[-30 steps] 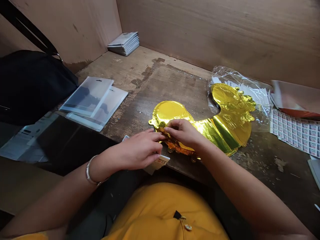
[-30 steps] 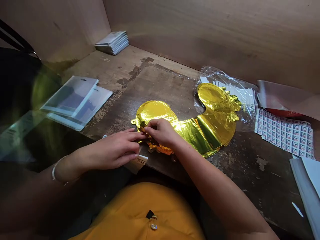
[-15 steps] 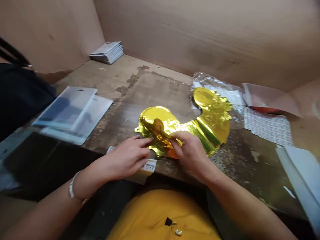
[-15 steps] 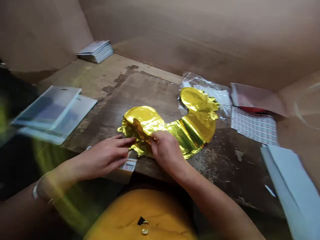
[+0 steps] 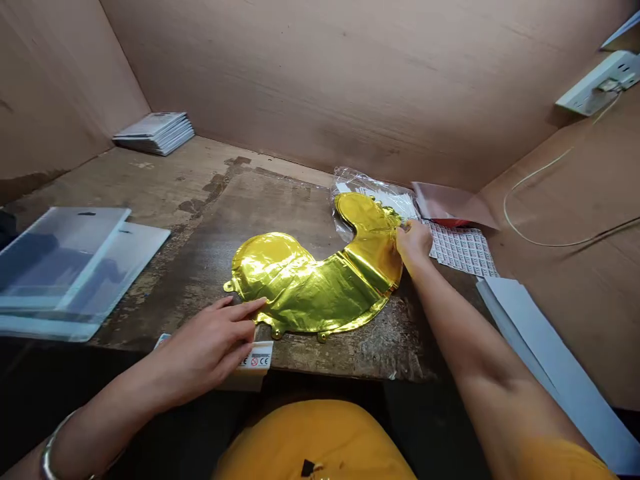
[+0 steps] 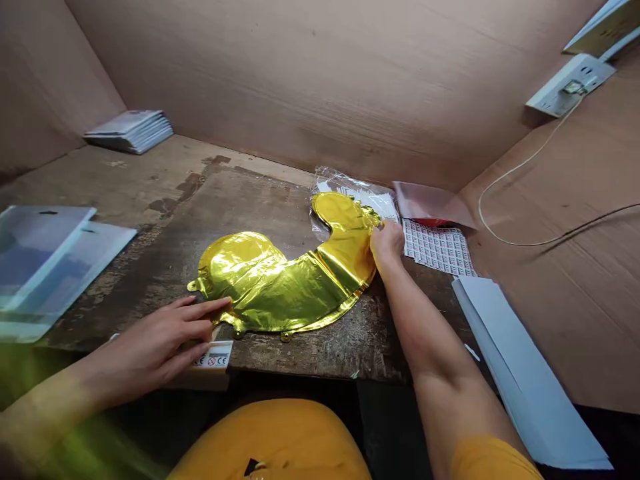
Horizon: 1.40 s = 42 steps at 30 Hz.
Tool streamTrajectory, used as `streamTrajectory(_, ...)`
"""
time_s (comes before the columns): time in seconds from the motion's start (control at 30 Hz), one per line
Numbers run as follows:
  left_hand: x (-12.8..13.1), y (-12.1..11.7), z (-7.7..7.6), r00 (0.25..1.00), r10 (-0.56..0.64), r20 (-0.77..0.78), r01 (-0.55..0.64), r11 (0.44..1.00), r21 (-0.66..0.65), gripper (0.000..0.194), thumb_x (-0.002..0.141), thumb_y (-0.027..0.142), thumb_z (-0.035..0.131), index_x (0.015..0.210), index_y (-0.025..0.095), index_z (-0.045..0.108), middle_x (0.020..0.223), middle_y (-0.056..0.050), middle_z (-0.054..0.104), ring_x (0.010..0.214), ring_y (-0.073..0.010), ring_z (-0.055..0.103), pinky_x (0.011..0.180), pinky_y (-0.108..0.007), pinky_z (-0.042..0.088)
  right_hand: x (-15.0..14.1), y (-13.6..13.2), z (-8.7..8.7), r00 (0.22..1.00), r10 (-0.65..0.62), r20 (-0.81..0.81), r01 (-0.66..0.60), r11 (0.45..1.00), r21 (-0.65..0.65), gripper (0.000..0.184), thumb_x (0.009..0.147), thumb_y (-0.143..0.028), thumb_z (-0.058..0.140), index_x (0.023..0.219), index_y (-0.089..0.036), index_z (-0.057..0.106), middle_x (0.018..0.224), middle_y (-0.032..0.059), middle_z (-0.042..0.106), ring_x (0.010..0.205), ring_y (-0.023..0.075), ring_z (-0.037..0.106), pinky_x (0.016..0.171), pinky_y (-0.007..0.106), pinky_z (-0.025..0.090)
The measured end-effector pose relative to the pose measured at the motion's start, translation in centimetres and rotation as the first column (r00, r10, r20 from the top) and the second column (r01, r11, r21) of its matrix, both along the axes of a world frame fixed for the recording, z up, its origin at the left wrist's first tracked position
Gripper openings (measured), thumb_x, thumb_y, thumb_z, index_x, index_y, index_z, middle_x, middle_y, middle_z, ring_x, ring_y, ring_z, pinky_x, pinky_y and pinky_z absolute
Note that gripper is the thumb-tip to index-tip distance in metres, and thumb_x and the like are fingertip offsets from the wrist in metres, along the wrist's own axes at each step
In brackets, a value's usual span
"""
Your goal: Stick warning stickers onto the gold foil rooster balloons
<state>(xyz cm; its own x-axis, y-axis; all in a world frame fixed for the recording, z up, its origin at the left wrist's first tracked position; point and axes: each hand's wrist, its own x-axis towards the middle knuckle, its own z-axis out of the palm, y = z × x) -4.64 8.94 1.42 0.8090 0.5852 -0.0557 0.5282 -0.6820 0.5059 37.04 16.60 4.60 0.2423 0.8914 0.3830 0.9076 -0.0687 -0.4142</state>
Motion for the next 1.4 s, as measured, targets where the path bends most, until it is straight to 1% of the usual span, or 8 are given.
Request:
streamTrajectory(0.17, -0.1, -0.9, 1.7, 0.996, 0.051, 0.077, -0.047, 0.998, -0.051, 0.021, 0.091, 0.022, 0.045, 0.077, 0.02, 0.06, 0.126, -0.007, 0.062, 0.121, -0.0232, 0.054, 0.097, -0.038, 0.042, -10.3, -7.0, 0.7, 0.991, 0.132, -0.007, -0.132, 0.99, 0.047, 0.023, 0.089, -0.034, 0.053, 0.099, -0.018, 0.066, 0.103, 0.0105, 0.065, 0.104, 0.0247, 0.058, 0.096, 0.041, 0.041)
streamTrajectory(0.27, 0.6, -2.2, 3.1, 0.966, 0.16, 0.204, -0.125, 0.977, -0.175, 0.017, 0.091, 0.023, 0.048, 0.081, 0.02, 0.062, 0.114, -0.004, 0.066, 0.107, -0.0185, 0.06, 0.087, -0.029, 0.046, -16.7, -12.6, 0.9, 0.755, 0.599, -0.265, -0.637, 0.766, -0.083, 0.036, 0.083, -0.036, 0.065, 0.114, -0.021, 0.061, 0.107, 0.0083, 0.067, 0.1, 0.0217, 0.062, 0.086, 0.033, 0.048)
streamTrajectory(0.37, 1.4, -3.7, 3.7, 0.939, 0.243, 0.245, -0.155, 0.931, -0.331, 0.017, 0.091, 0.025, 0.05, 0.083, 0.019, 0.064, 0.095, -0.002, 0.069, 0.084, -0.0145, 0.064, 0.075, -0.025, 0.048, -19.8, -15.5, 0.1, 0.623, 0.567, -0.538, -0.735, 0.66, -0.156, 0.023, 0.083, -0.033, 0.066, 0.103, -0.022, 0.064, 0.092, 0.0024, 0.07, 0.081, 0.0152, 0.064, 0.072, 0.025, 0.049)
streamTrajectory(0.53, 0.4, -5.3, 3.2, 0.849, 0.496, 0.182, -0.398, 0.827, -0.396, 0.026, 0.081, 0.038, 0.067, 0.1, 0.021, 0.07, 0.091, -0.002, 0.072, 0.08, -0.017, 0.064, 0.07, -0.025, 0.049, -19.0, -15.5, -1.2, 0.66, 0.339, -0.671, -0.616, 0.755, -0.224, 0.013, 0.083, -0.029, 0.063, 0.076, -0.018, 0.065, 0.066, -0.0015, 0.063, 0.061, 0.011, 0.054, 0.056, 0.021, 0.042)
streamTrajectory(0.77, 0.2, -6.3, 1.8, 0.65, 0.752, 0.114, -0.449, 0.501, -0.74, 0.028, 0.067, 0.041, 0.076, 0.082, 0.017, 0.072, 0.078, -0.001, 0.071, 0.07, -0.0143, 0.062, 0.061, -0.021, 0.047, -18.0, -16.2, -1.3, 0.569, 0.195, -0.799, -0.589, 0.775, -0.23, 0.017, 0.081, -0.035, 0.065, 0.075, -0.018, 0.063, 0.067, 0.0003, 0.062, 0.061, 0.013, 0.055, 0.056, 0.024, 0.045)
streamTrajectory(0.93, 1.4, -6.8, 1.5, 0.636, 0.767, 0.08, -0.44, 0.446, -0.779, 0.023, 0.07, 0.038, 0.072, 0.077, 0.016, 0.071, 0.067, 0.0, 0.066, 0.058, -0.0118, 0.056, 0.05, -0.019, 0.042, -17.3, -16.2, -0.7, 0.749, 0.445, -0.49, -0.589, 0.787, -0.185, 0.018, 0.083, -0.033, 0.064, 0.096, -0.022, 0.065, 0.091, 0.0053, 0.069, 0.085, 0.0201, 0.062, 0.075, 0.033, 0.05)
streamTrajectory(1.17, 1.8, -7.0, 2.0, 0.739, 0.652, 0.17, -0.404, 0.631, -0.662, 0.016, 0.076, 0.033, 0.068, 0.076, 0.018, 0.072, 0.067, 0.0, 0.066, 0.064, -0.0128, 0.056, 0.055, -0.02, 0.043, -18.1, -15.8, 0.5, 0.722, 0.633, -0.278, -0.691, 0.67, -0.271, 0.011, 0.087, -0.028, 0.059, 0.081, -0.021, 0.066, 0.076, 0.0037, 0.066, 0.075, 0.0174, 0.059, 0.068, 0.03, 0.046)
streamTrajectory(1.4, 0.7, -6.9, 0.3, 0.57, 0.812, 0.125, -0.378, 0.395, -0.837, 0.024, 0.069, 0.037, 0.076, 0.075, 0.015, 0.067, 0.068, 0.0, 0.065, 0.063, -0.0119, 0.058, 0.058, -0.021, 0.047, -17.6, -15.9, -0.6, 0.759, 0.538, -0.365, -0.637, 0.729, -0.251, 0.013, 0.087, -0.026, 0.057, 0.077, -0.021, 0.063, 0.073, 0.0025, 0.065, 0.071, 0.0162, 0.058, 0.066, 0.029, 0.044)
